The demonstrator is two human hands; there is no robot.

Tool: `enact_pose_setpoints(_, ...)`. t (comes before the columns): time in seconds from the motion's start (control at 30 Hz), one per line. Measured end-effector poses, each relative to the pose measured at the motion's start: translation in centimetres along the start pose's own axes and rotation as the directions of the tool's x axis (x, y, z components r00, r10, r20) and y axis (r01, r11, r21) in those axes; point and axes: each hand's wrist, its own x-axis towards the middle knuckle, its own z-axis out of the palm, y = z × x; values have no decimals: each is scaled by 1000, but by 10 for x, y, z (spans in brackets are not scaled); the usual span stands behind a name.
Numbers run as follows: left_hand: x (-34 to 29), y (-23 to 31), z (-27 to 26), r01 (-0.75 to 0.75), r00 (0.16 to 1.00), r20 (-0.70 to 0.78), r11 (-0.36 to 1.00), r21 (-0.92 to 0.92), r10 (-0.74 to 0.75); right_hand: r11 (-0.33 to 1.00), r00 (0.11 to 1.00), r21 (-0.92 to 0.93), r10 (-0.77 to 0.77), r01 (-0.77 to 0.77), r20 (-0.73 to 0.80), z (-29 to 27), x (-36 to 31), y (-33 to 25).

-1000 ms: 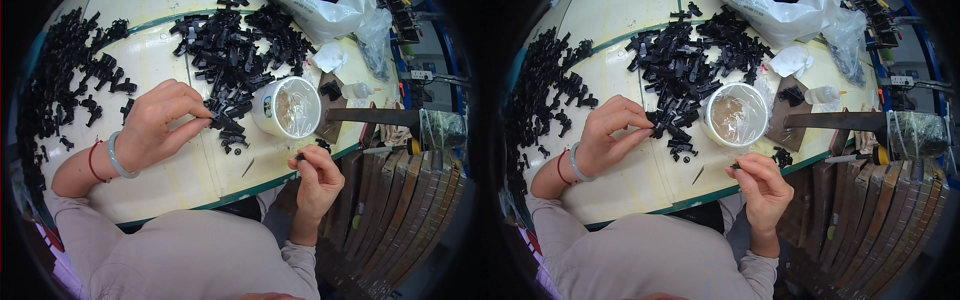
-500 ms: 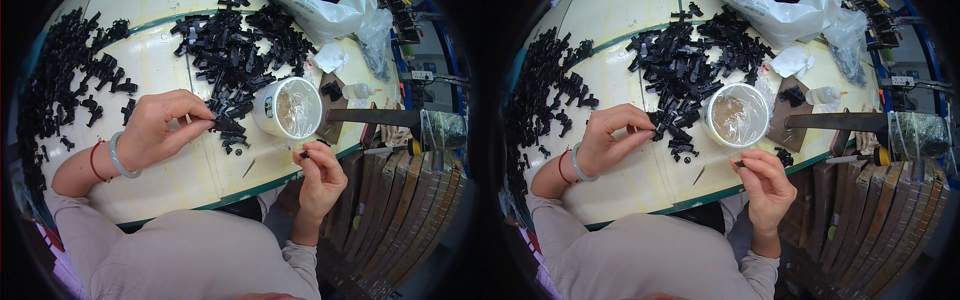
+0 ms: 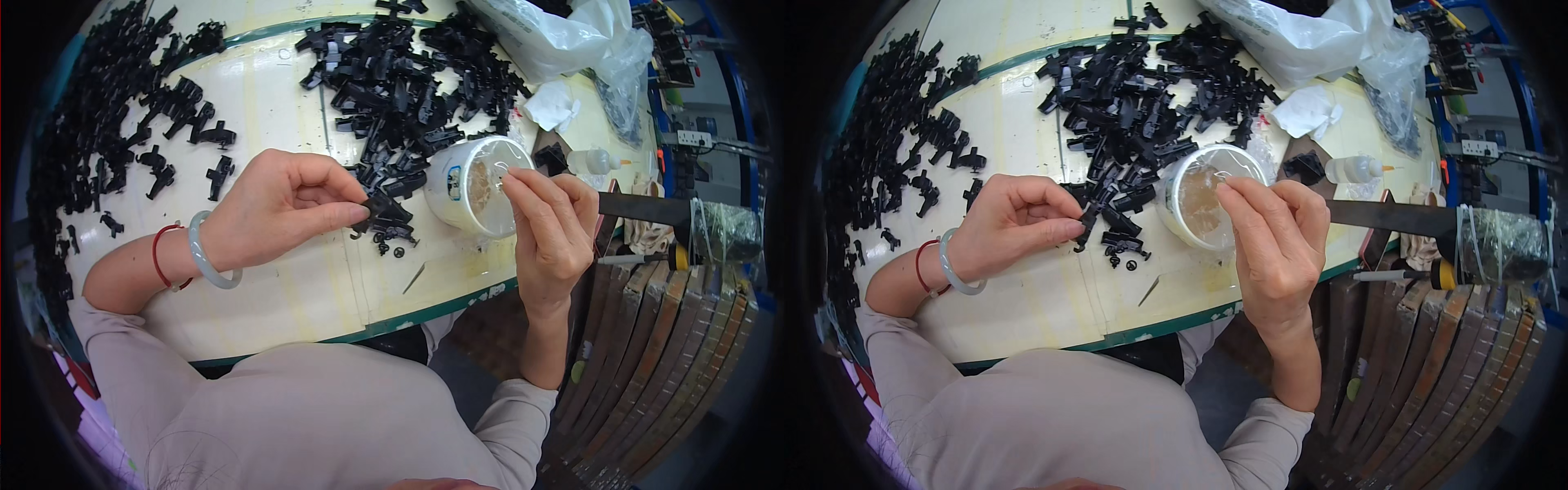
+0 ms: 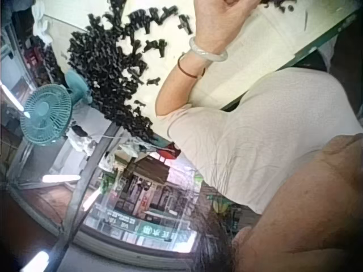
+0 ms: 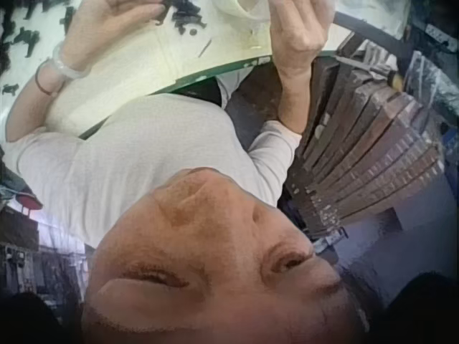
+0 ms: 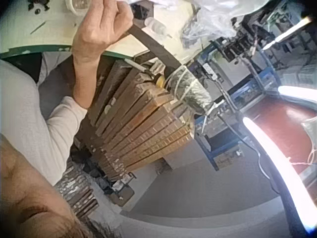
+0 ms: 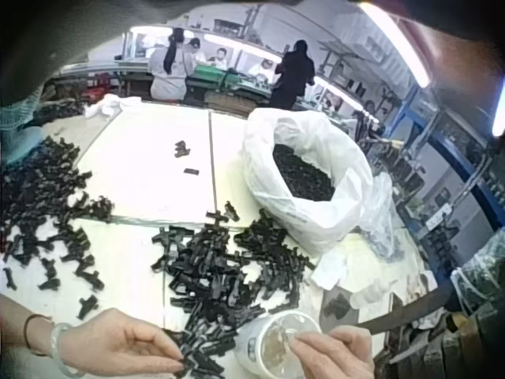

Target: Assembling small black plastic components by applying a lubricant or adhesive from a cup using a thin applicator tool.

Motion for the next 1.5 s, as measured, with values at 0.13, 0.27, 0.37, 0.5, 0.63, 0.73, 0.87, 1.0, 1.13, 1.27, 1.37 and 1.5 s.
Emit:
enact_pose_setpoints(0.13, 2, -2, -3, 25, 999, 32, 997, -66, -23, 999, 995, -27, -37, 39, 95, -4, 5, -7)
enact_pose_setpoints(0.27, 4, -1, -3, 46, 997, 68, 991, -126, -37, 999, 993, 48, 1, -6, 118, -6, 7, -9)
enact_pose_setpoints(0.37, 4, -1, -3, 37, 997, 67, 994, -101, -30, 995, 990, 35, 85, -89, 109, -4, 8, -7)
enact_pose_setpoints(0.5, 4, -2, -4, 38, 996, 85, 990, -133, -27, 995, 989, 9, 93, -95, 116, -4, 8, -9)
enact_pose_setpoints(0.63, 3, -1, -3, 57, 995, 93, 983, -173, -41, 994, 988, 24, 103, -107, 113, -5, 8, -9)
enact_pose_setpoints(0.73, 2, 1, -3, 113, 990, 102, 974, -198, -95, 990, 993, 76, 112, -115, 45, -10, 9, -17)
enact_pose_setpoints(0.87, 1, -1, 2, 181, 976, 178, 916, -358, -123, 940, 988, 310, 156, -143, -19, -14, 5, -45)
enact_pose_setpoints(1.0, -3, -7, 7, 194, 965, 242, 900, -389, -103, 867, 982, 466, 190, -177, 20, 6, 1, -61)
enact_pose_setpoints(1.13, -4, -7, 8, 201, 959, 266, 902, -382, -100, 816, 974, 543, 226, -199, 17, 12, -1, -69)
enact_pose_setpoints(1.27, -3, -10, 8, 185, 958, 278, 902, -391, -76, 806, 967, 546, 254, -229, 31, 16, -2, -71)
enact_pose_setpoints(1.37, -4, -8, 8, 182, 956, 282, 910, -372, -76, 820, 972, 536, 234, -201, 7, 18, -3, -70)
enact_pose_setpoints(1.5, -4, -9, 8, 174, 956, 285, 911, -373, -66, 820, 974, 537, 226, -198, 13, 18, -2, -71)
